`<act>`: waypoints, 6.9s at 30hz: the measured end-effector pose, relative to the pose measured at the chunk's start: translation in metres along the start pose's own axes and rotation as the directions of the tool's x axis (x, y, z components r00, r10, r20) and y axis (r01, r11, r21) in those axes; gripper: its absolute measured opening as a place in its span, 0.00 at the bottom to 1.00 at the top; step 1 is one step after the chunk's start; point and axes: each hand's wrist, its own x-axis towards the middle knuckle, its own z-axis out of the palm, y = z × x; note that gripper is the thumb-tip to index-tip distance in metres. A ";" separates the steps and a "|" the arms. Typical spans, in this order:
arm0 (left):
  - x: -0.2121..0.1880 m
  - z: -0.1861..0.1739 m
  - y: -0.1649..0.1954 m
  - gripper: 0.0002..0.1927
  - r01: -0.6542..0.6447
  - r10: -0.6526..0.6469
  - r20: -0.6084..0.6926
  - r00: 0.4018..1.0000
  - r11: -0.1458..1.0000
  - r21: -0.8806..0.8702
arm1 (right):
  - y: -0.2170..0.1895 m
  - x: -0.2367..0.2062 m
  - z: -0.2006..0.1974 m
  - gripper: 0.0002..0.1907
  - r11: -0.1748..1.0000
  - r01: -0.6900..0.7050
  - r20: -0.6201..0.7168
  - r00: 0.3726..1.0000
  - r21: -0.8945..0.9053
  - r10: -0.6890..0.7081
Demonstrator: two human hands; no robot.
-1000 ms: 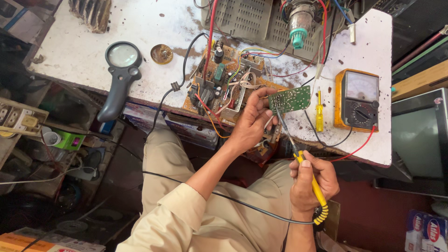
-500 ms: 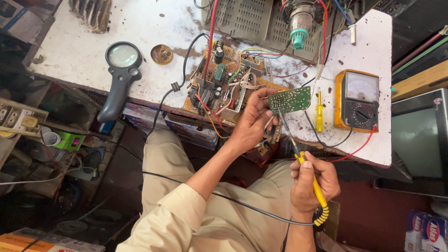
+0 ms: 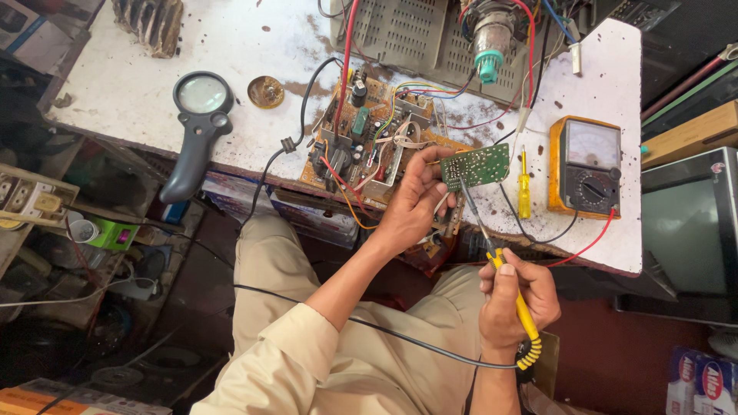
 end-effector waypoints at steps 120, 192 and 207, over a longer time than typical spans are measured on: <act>-0.012 0.004 0.001 0.26 0.007 -0.006 -0.033 0.999 1.000 0.017 | -0.002 0.022 -0.004 0.06 0.751 -0.341 -0.038 0.899 0.566 0.436; -0.009 0.006 -0.001 0.25 0.002 -0.002 -0.031 1.000 1.000 0.005 | 0.013 0.028 0.005 0.06 0.741 -0.325 -0.022 0.909 0.587 0.415; -0.007 0.003 0.000 0.25 0.000 0.001 -0.034 0.999 1.000 0.025 | 0.011 0.030 0.009 0.07 0.751 -0.342 -0.041 0.897 0.565 0.439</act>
